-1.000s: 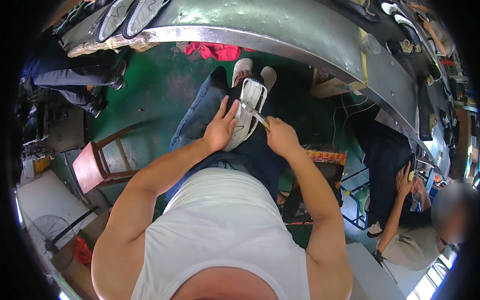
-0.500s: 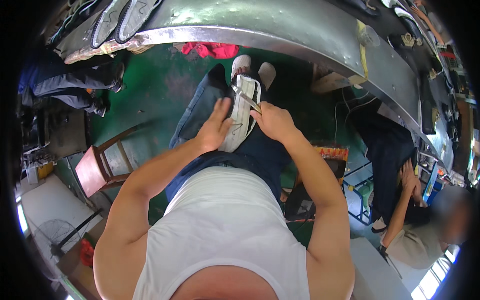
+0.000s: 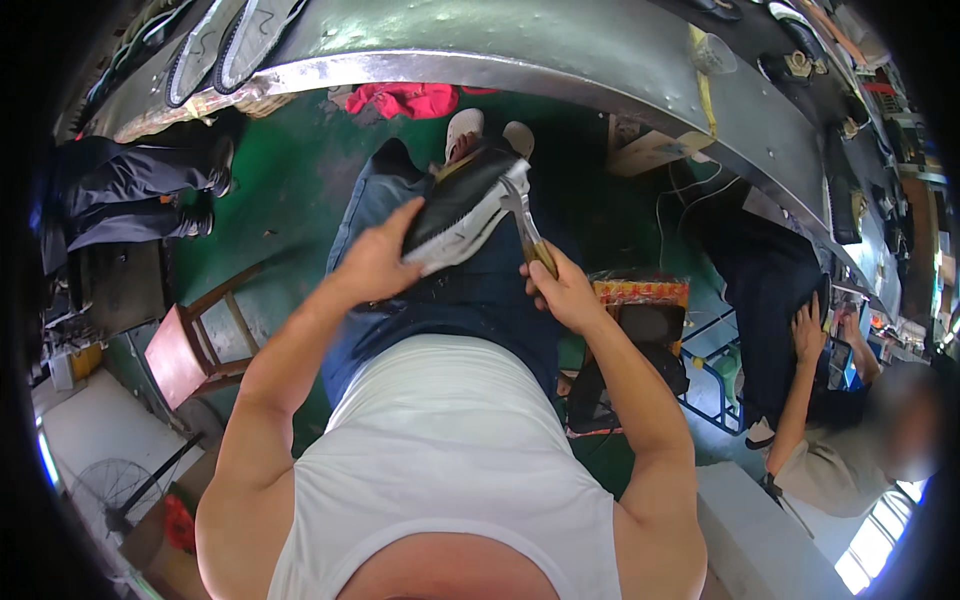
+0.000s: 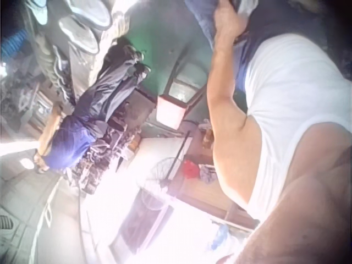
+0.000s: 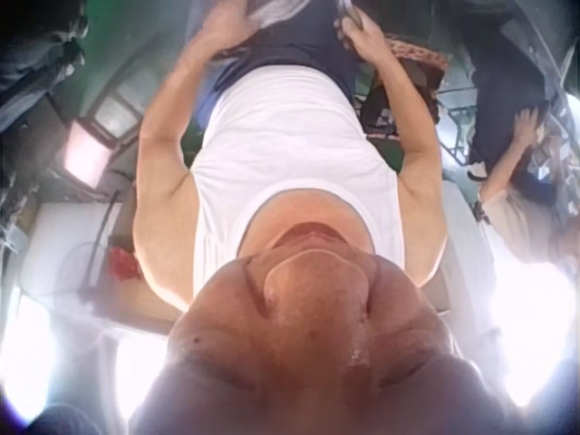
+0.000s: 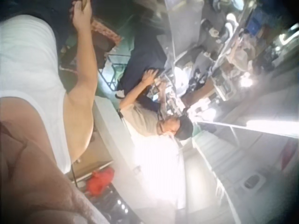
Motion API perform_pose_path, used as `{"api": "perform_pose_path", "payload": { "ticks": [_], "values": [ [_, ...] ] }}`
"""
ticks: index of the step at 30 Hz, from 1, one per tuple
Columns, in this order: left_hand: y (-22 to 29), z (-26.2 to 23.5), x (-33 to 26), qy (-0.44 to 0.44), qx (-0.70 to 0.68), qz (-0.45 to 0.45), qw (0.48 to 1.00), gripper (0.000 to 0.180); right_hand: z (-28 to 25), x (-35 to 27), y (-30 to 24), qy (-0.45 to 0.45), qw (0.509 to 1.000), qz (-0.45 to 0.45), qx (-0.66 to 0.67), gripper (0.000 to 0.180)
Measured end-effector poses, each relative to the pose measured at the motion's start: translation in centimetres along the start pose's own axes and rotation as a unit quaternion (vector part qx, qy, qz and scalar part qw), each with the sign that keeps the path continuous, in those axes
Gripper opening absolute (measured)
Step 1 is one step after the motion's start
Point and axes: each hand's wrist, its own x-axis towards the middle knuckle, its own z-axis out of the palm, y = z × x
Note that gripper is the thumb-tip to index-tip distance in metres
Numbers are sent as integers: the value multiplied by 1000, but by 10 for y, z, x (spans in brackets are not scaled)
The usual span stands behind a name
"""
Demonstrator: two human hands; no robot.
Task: Trim and inspect shoe components on a conveyor belt using hand tools.
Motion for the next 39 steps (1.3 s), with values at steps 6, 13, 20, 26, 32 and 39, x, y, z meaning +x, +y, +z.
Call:
{"api": "perform_pose_path", "payload": {
  "ticks": [6, 13, 20, 26, 32, 39],
  "values": [
    [36, -55, 30, 195, -299, 241, 902, 56, 4, -11, -10, 78, 987, 23, 138, 35],
    [17, -11, 112, -8, -189, -1, 982, 51, 2, -11, -8, 47, 998, -35, -13, 28],
    [-24, 39, 16, 18, -111, -63, 992, 31, 5, -2, -50, -84, 953, 1, -292, 25],
    [-5, 55, 12, 212, -23, 101, 972, 27, 8, 19, -79, -106, 911, -18, -398, 28],
    [-28, 76, 29, 187, -92, -33, 977, 38, 16, 43, -125, -229, 801, 65, -550, 32],
    [-42, 77, 41, -67, -678, -94, 726, 61, 54, 25, -16, -44, 936, 17, -349, 31]
  ]
}}
